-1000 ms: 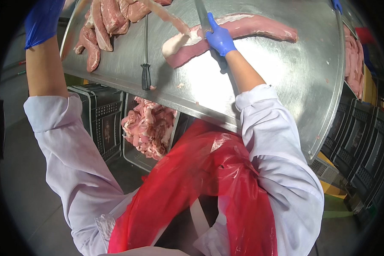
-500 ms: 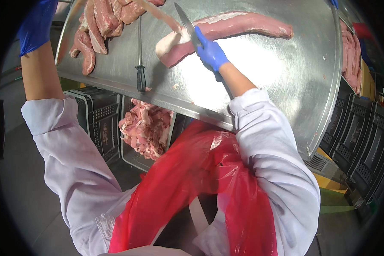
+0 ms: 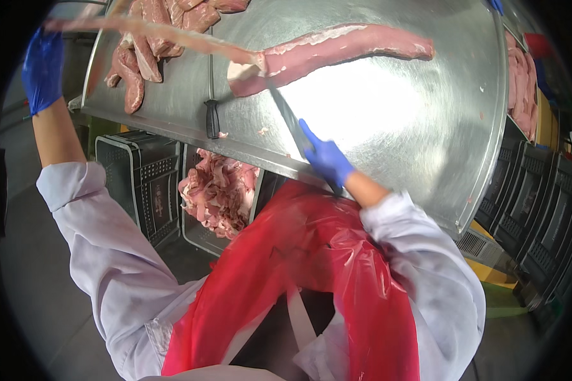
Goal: The person uses a knife to trim fat and connective tissue from large cuts of raw meat on a stainless steel table. They separate the lean meat from the fat and place the trimmed pieces into a metal bin below the table.
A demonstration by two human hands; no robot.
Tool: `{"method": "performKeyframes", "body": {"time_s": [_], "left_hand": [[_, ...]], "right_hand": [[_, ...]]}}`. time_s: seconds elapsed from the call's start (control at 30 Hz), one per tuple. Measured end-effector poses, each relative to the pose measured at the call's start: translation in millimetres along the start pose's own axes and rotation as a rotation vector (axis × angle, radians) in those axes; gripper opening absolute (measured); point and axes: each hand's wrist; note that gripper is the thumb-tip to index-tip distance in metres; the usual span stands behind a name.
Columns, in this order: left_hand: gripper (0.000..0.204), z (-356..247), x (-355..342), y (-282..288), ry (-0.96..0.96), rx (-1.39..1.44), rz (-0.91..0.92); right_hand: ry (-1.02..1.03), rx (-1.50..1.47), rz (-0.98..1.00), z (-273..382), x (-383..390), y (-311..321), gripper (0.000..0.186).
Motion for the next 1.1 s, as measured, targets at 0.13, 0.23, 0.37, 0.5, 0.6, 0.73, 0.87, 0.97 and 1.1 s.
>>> {"method": "performKeyframes", "body": {"time_s": [0.13,0.23,0.37,0.5,0.6,0.73,0.87,0.97,1.1], "left_hand": [[0.018,129,62,148,0.535,0.466,-0.3],[0.03,192,145,147,0.684,-0.883,0.316],[0.066,160,199,-130,0.367,-0.52,0.395],[0.079,109,223,-307,0.539,-0.577,0.588],[0.048,142,228,-309,0.678,-0.522,0.787],[0.037,151,225,-311,0.579,-0.338,0.837],[0.032,150,230,-306,0.608,-0.292,0.731],[0.03,149,234,-289,0.632,-0.267,0.621],[0.027,204,246,-238,0.678,-0.347,0.611]], "right_hand": [[0.121,-0.335,-0.052,-25,32,23,0.07],[-0.124,-0.312,-0.22,-2,-20,77,0.071],[0.01,-0.482,-0.425,-3,-96,96,0.073],[0.088,-0.37,-0.431,3,-159,83,0.077],[0.059,-0.486,-0.338,39,-175,62,0.079],[0.01,-0.317,-0.303,55,-196,50,0.078],[-0.122,-0.265,-0.202,68,-159,11,0.079],[-0.041,-0.294,-0.142,41,-78,-41,0.076],[0.02,-0.135,-0.111,20,-9,-22,0.077]]}}
Point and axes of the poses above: each hand's wrist, its own x-axis away from the middle knuckle, its own y-axis out of the back of the hand, z = x × y, and after that the axes turned 3 degrees about -x, right-handed
